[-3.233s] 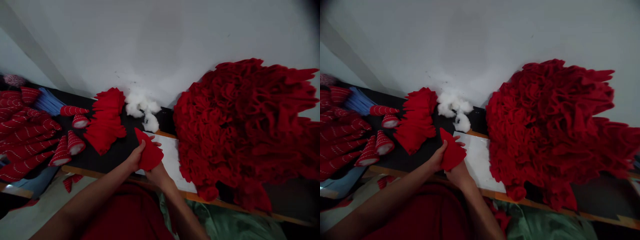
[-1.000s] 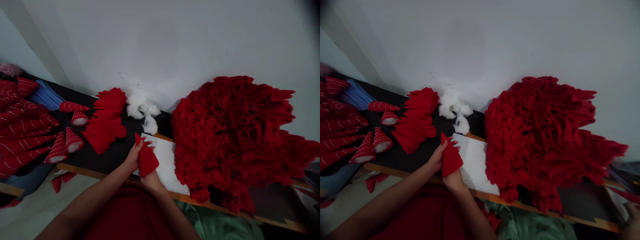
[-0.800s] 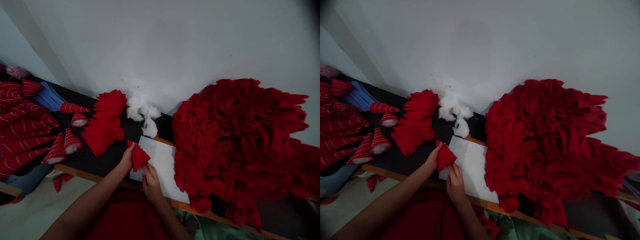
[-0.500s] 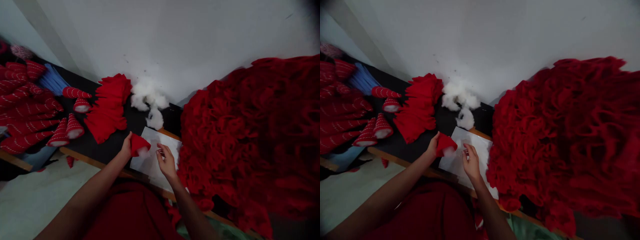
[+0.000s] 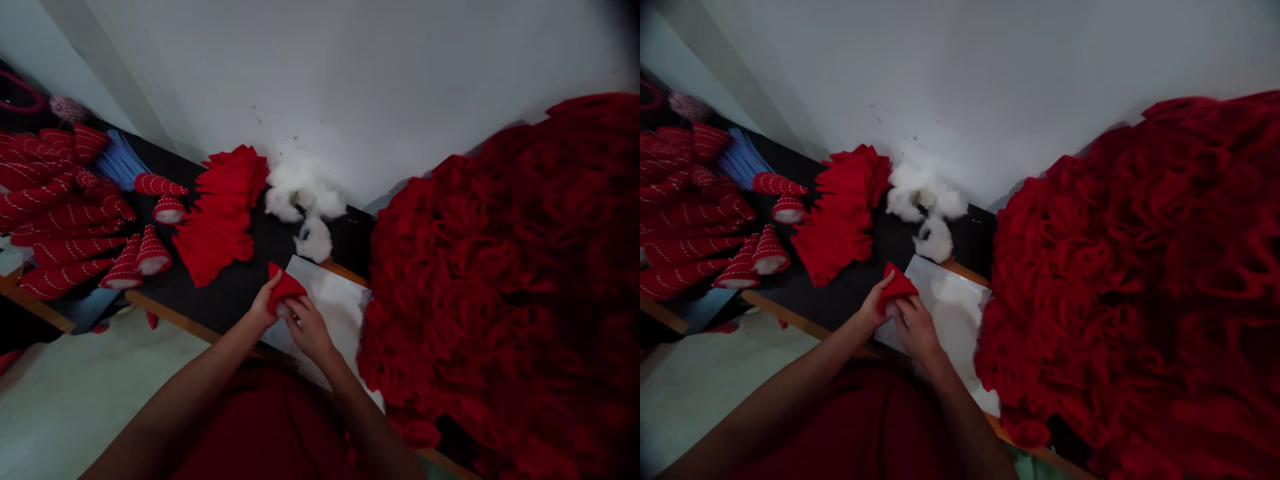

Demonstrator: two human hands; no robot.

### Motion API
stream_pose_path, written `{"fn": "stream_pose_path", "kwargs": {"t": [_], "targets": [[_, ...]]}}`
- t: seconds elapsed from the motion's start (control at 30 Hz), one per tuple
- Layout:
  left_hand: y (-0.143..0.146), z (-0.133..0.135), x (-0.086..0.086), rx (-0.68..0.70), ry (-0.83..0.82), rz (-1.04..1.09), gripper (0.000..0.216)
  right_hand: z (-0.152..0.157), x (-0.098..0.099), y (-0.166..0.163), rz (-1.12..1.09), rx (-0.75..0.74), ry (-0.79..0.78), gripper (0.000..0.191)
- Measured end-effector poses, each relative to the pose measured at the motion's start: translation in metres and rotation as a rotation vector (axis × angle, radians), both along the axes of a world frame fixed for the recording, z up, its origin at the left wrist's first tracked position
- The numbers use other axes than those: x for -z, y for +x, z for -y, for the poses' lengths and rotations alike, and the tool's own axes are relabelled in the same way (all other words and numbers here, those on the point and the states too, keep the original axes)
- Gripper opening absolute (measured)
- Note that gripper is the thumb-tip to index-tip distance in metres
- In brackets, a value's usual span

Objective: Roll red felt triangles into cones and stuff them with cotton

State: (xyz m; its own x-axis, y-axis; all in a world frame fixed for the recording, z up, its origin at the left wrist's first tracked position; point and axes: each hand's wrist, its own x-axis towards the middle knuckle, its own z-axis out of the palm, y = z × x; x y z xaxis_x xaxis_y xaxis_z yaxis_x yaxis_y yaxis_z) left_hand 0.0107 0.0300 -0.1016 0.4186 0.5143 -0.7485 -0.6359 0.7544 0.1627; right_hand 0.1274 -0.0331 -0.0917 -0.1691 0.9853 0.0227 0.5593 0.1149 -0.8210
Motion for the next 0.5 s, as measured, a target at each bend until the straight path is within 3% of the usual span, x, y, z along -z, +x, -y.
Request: {"fn": "stream_pose_path", "kwargs": {"t": [0.07, 0.13, 0.2, 0.27, 0.33, 0.4, 0.5], "targets": [[-0.003, 0.001, 0.007, 0.035, -0.007, -0.148, 0.027, -0.011, 0.000, 0.018, -0.045, 0.019, -0.076, 0.023], [-0.003, 0.004, 0.015, 0.031, 0.025, -0.298, 0.028, -0.035, 0.001, 0.033, 0.062, 0.230, -0.039, 0.028], [-0.001, 0.009, 0.024, 0.025, 0.103, -0.392, 0.036, -0.070, 0.004, 0.037, 0.284, 0.356, 0.054, 0.056], [0.001, 0.017, 0.031, 0.026, 0.205, -0.497, 0.042, -0.108, 0.010, 0.032, 0.461, 0.320, 0.056, 0.079], [-0.001, 0.025, 0.036, 0.074, 0.289, -0.707, 0.051, -0.141, 0.020, 0.023, 0.538, 0.296, -0.002, 0.088], [-0.008, 0.032, 0.038, 0.164, 0.384, -0.964, 0.060, -0.163, 0.034, 0.019, 0.448, 0.311, -0.071, 0.088], [-0.021, 0.035, 0.033, 0.235, 0.583, -1.120, 0.057, -0.175, 0.056, 0.031, 0.128, 0.387, -0.181, 0.061]]}}
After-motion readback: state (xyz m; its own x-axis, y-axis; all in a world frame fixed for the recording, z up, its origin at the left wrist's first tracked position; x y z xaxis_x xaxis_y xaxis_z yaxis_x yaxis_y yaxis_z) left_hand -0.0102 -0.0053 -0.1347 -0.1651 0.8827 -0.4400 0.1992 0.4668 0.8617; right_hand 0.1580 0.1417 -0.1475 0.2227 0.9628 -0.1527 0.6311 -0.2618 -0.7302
